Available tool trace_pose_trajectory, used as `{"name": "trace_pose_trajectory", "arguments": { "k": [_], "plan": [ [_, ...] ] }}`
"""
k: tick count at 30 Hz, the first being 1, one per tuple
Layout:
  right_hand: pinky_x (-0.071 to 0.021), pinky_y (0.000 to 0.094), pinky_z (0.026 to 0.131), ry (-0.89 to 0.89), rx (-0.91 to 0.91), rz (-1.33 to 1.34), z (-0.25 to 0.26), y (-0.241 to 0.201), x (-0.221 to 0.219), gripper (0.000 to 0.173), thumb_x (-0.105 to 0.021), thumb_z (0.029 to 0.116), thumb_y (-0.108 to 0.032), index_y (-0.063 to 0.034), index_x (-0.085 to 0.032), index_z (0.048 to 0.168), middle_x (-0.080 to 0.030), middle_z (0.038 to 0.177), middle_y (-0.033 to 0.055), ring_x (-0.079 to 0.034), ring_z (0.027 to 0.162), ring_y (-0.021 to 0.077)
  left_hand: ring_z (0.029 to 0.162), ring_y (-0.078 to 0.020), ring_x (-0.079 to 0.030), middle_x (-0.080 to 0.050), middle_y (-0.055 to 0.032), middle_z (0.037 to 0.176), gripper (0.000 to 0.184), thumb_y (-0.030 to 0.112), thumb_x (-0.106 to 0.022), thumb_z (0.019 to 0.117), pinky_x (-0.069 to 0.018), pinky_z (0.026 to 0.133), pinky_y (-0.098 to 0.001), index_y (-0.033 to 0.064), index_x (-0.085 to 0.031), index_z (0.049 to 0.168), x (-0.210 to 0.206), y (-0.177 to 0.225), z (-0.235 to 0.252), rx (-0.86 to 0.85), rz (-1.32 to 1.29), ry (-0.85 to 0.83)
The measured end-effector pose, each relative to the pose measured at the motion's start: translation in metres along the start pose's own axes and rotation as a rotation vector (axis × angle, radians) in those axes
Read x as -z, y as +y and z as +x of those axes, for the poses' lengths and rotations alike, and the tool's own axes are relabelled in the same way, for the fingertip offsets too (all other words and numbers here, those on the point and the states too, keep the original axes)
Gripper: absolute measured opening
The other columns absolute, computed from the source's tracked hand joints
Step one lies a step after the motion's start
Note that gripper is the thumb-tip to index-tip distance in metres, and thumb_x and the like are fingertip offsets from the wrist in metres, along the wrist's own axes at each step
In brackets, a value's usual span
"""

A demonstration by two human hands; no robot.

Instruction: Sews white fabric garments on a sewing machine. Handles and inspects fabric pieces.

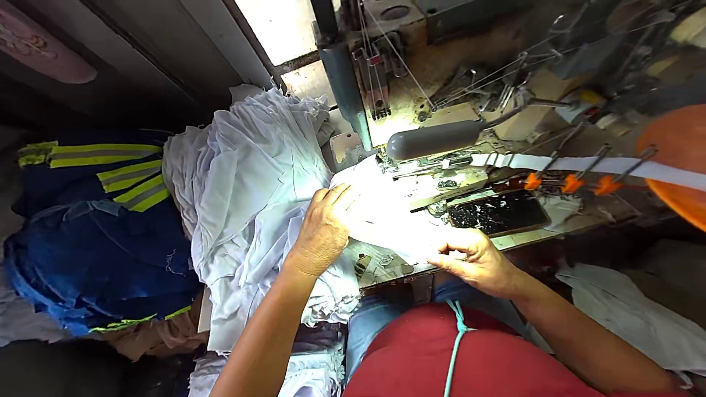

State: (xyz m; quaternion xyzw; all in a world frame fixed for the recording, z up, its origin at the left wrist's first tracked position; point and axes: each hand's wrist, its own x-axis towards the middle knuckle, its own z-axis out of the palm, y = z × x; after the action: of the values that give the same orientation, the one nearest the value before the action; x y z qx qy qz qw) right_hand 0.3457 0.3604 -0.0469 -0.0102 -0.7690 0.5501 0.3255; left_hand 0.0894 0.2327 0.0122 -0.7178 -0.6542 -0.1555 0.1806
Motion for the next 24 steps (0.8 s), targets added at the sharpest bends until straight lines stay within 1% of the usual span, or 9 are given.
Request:
{"name": "trace_pose_trajectory", "arguments": {
  "k": [2,6,9,11,13,16,17,21,24],
  "plan": [
    [-0.0466,0.0119,0.073,0.016,0.018,-0.037,-0.004,0.002,-0.005,0.023,-0.065,0.0986,-0.016,0.0011,-0.068,0.082,-0.065,0.079,0.0026,-0.057,0.077,-0.0029,0.118,-0.0363,-0.066,-0.071,-0.0193,0.123,0.033,-0.002,-0.058,0.0849,-0.0470,0.102,-0.0518,-0.0064,-0.071,0.115,0.003,-0.002,0.005,0.018,-0.031,-0.050],
    [-0.0458,0.0144,0.072,0.037,0.072,-0.113,-0.005,0.008,-0.010,0.027,-0.064,0.1006,-0.017,0.0016,-0.068,0.082,-0.064,0.077,0.0071,-0.058,0.075,0.0025,0.121,-0.0362,-0.065,-0.070,-0.0181,0.126,0.034,-0.004,-0.057,0.0861,-0.0448,0.105,-0.0549,-0.0052,-0.071,0.117,0.005,-0.003,0.012,0.052,-0.056,-0.097],
    [-0.0477,0.0180,0.074,0.042,0.054,-0.148,0.004,0.017,-0.013,0.027,-0.063,0.1007,-0.017,0.0017,-0.070,0.082,-0.066,0.078,0.0093,-0.061,0.077,0.0056,0.125,-0.0370,-0.063,-0.068,-0.0181,0.131,0.039,-0.003,-0.058,0.0885,-0.0419,0.108,-0.0575,-0.0016,-0.069,0.126,0.007,-0.009,0.023,0.104,-0.087,-0.167],
    [-0.0498,0.0198,0.078,0.043,0.028,-0.137,0.015,0.024,-0.015,0.027,-0.062,0.1011,-0.017,0.0018,-0.071,0.085,-0.068,0.083,0.0095,-0.062,0.081,0.0060,0.123,-0.0383,-0.063,-0.067,-0.0181,0.131,0.039,-0.005,-0.059,0.0906,-0.0436,0.105,-0.0590,0.0018,-0.069,0.128,0.006,-0.018,0.034,0.099,-0.053,-0.203],
    [-0.0510,0.0213,0.080,0.066,0.054,-0.126,0.029,0.032,-0.018,0.025,-0.061,0.1010,-0.016,0.0023,-0.071,0.087,-0.069,0.085,0.0100,-0.064,0.084,0.0073,0.121,-0.0415,-0.063,-0.068,-0.0203,0.129,0.036,-0.007,-0.058,0.0912,-0.0465,0.099,-0.0615,0.0005,-0.071,0.124,0.005,-0.026,0.048,0.092,-0.013,-0.214],
    [-0.0536,0.0214,0.080,0.099,0.074,-0.124,0.046,0.039,-0.023,0.023,-0.062,0.1004,-0.015,0.0033,-0.072,0.091,-0.070,0.087,0.0095,-0.065,0.084,0.0069,0.112,-0.0437,-0.066,-0.071,-0.0222,0.119,0.027,-0.009,-0.059,0.0897,-0.0500,0.089,-0.0612,-0.0022,-0.074,0.111,0.002,-0.032,0.060,0.081,-0.008,-0.103],
    [-0.0544,0.0214,0.080,0.099,0.066,-0.128,0.049,0.039,-0.024,0.022,-0.062,0.1004,-0.015,0.0033,-0.072,0.093,-0.070,0.088,0.0095,-0.066,0.084,0.0068,0.111,-0.0427,-0.066,-0.071,-0.0218,0.117,0.026,-0.008,-0.059,0.0885,-0.0500,0.089,-0.0598,-0.0025,-0.074,0.109,0.003,-0.030,0.060,0.074,-0.019,-0.046],
    [-0.0535,0.0196,0.078,0.086,0.070,-0.093,0.053,0.040,-0.027,0.020,-0.062,0.0995,-0.014,0.0038,-0.072,0.097,-0.071,0.091,0.0098,-0.065,0.083,0.0055,0.113,-0.0338,-0.066,-0.072,-0.0151,0.119,0.025,0.005,-0.059,0.0908,-0.0485,0.094,-0.0510,0.0013,-0.075,0.109,0.011,-0.012,0.050,0.058,-0.135,0.128],
    [-0.0549,0.0192,0.079,0.073,0.050,-0.026,0.051,0.038,-0.026,0.019,-0.063,0.0996,-0.013,0.0042,-0.071,0.098,-0.071,0.092,0.0083,-0.066,0.085,0.0038,0.117,-0.0308,-0.062,-0.070,-0.0144,0.120,0.031,0.008,-0.062,0.0854,-0.0451,0.103,-0.0449,0.0013,-0.074,0.113,0.007,-0.003,0.037,0.071,-0.294,0.079]
  ]
}}
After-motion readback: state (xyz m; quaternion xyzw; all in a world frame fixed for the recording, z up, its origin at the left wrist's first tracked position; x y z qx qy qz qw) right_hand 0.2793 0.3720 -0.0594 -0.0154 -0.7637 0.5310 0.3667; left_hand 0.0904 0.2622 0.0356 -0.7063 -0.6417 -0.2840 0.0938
